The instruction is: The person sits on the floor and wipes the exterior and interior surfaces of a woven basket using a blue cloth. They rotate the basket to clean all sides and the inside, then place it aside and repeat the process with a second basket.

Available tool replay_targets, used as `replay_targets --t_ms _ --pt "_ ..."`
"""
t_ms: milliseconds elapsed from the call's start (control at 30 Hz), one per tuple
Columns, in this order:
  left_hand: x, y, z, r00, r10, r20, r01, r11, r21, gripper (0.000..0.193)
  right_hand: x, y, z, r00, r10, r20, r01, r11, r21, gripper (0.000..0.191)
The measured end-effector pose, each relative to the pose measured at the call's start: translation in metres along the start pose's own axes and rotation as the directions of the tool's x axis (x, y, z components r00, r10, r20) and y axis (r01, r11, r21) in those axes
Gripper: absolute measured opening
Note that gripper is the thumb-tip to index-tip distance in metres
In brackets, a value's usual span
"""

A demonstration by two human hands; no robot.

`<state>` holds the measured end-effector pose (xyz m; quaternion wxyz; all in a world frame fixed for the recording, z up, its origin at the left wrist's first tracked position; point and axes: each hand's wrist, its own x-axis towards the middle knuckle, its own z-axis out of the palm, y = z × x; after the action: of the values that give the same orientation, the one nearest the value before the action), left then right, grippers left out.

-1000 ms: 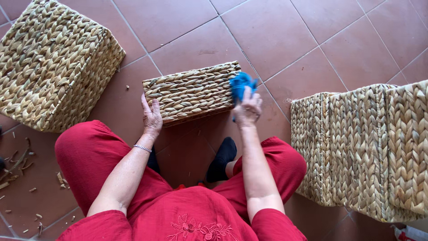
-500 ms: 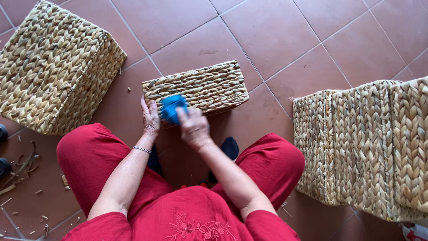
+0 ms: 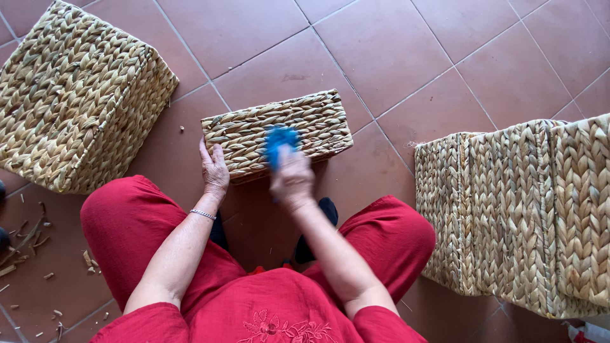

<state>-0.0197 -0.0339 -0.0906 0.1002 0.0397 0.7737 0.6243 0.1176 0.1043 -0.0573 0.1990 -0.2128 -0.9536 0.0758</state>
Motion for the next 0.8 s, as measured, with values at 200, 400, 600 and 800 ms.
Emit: replay_targets --t_ms 200,400,600,800 --pt "0.001 -0.005 -0.005 0.986 0.162 0.026 -0.162 0.987 0.002 0.058 -0.021 -0.039 0.008 0.962 -0.272 0.013 0.260 0.933 0.250 0.057" --pt "-0.005 -0.003 -0.003 0.983 0.183 0.007 -0.183 0.980 0.072 0.058 0.017 0.083 -0.004 0.983 0.179 -0.041 -0.179 0.984 0.000 0.058" --pt "-0.005 0.010 -0.008 0.990 -0.108 0.096 0.124 0.975 -0.186 0.091 0.056 0.150 -0.024 0.769 0.639 0.023 -0.638 0.762 0.111 0.058" --pt "0.002 0.013 -0.012 0.975 -0.158 0.157 0.164 0.986 -0.027 0.113 0.106 0.147 -0.025 0.857 0.501 -0.122 -0.410 0.806 0.426 0.057"
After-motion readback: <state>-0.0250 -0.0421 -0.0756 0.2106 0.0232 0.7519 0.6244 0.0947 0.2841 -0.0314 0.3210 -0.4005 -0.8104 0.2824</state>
